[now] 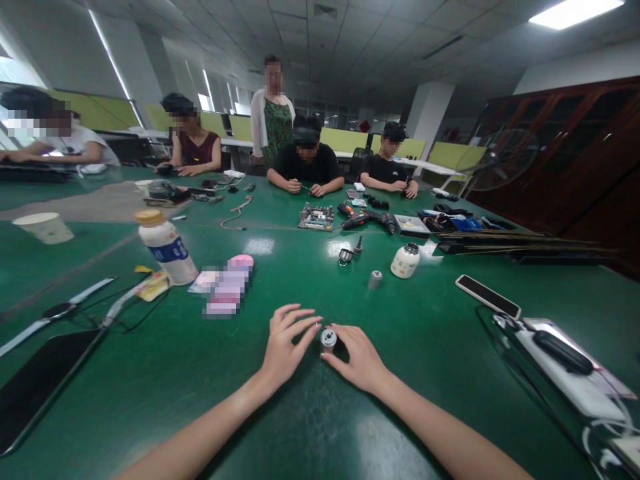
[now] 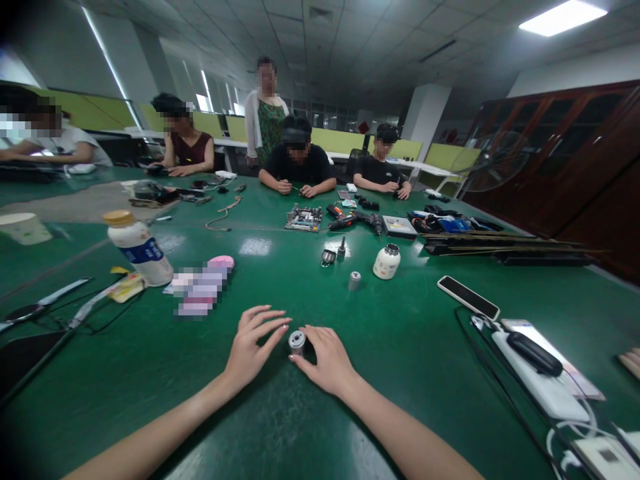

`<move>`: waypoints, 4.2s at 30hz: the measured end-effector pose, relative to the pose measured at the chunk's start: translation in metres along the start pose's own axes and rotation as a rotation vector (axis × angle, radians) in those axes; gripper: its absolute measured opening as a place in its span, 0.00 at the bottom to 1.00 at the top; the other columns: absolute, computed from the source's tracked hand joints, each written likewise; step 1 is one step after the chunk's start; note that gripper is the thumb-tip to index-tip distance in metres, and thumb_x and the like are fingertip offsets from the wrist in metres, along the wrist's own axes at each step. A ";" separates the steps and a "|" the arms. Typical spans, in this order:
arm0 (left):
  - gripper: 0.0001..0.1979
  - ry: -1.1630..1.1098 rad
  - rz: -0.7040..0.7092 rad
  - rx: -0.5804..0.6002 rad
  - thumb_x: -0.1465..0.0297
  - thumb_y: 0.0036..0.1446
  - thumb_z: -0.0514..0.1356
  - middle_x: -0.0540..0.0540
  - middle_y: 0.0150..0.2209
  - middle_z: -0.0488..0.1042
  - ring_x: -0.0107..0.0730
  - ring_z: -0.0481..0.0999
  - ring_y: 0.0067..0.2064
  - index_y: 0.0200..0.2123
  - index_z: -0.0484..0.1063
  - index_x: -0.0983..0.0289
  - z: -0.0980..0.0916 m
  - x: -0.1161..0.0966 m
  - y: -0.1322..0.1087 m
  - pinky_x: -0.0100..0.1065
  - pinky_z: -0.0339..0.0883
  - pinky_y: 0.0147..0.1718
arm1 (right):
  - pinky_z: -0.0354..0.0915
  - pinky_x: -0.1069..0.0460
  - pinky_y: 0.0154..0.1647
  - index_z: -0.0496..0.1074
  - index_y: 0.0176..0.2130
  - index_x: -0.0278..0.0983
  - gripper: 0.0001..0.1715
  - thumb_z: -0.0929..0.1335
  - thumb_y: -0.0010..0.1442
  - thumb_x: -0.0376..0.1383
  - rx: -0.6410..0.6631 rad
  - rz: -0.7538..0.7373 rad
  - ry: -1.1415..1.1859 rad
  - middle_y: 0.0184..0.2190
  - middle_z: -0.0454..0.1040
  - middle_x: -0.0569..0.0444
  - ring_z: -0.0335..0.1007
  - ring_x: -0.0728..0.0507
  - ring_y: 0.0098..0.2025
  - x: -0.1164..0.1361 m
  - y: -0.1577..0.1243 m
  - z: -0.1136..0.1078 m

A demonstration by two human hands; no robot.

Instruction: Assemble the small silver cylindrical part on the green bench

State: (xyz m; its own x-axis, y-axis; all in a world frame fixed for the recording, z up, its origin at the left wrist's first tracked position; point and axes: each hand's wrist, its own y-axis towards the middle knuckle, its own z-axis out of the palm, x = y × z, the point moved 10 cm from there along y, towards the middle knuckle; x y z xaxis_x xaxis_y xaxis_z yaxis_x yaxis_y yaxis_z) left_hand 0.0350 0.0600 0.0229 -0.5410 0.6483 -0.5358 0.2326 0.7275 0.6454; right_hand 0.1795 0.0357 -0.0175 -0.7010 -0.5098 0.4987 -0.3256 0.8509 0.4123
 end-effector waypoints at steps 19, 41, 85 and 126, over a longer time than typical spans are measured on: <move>0.12 -0.271 -0.080 0.225 0.64 0.63 0.57 0.53 0.41 0.80 0.37 0.71 0.46 0.46 0.78 0.56 0.036 -0.009 -0.007 0.42 0.67 0.48 | 0.65 0.40 0.54 0.67 0.52 0.36 0.23 0.70 0.59 0.40 0.017 0.010 0.042 0.48 0.75 0.44 0.71 0.37 0.51 0.001 0.001 0.002; 0.20 -0.039 -0.102 0.249 0.62 0.52 0.68 0.55 0.45 0.77 0.43 0.73 0.49 0.49 0.75 0.56 0.040 -0.003 -0.015 0.44 0.65 0.48 | 0.62 0.41 0.55 0.73 0.45 0.40 0.13 0.70 0.58 0.38 -0.171 0.196 0.411 0.41 0.79 0.50 0.73 0.40 0.49 -0.006 0.016 -0.052; 0.19 -0.071 -0.081 0.252 0.60 0.53 0.66 0.55 0.43 0.77 0.42 0.74 0.47 0.49 0.75 0.55 0.040 -0.004 -0.015 0.43 0.68 0.46 | 0.65 0.42 0.52 0.77 0.35 0.43 0.04 0.71 0.57 0.34 -0.041 0.105 0.301 0.37 0.79 0.54 0.73 0.41 0.45 0.009 0.029 -0.039; 0.20 -0.098 -0.116 0.284 0.63 0.52 0.68 0.54 0.43 0.76 0.41 0.73 0.48 0.50 0.75 0.54 0.043 -0.001 -0.016 0.44 0.68 0.48 | 0.65 0.47 0.45 0.78 0.33 0.41 0.05 0.72 0.55 0.31 -0.041 0.193 0.282 0.33 0.80 0.56 0.74 0.43 0.40 0.008 0.030 -0.044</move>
State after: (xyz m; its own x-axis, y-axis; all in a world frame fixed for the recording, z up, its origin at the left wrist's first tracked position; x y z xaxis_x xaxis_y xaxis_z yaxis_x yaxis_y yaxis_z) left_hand 0.0670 0.0577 -0.0100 -0.5002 0.5655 -0.6557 0.3972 0.8227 0.4066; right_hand 0.1919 0.0514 0.0329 -0.5427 -0.3594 0.7592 -0.1744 0.9323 0.3167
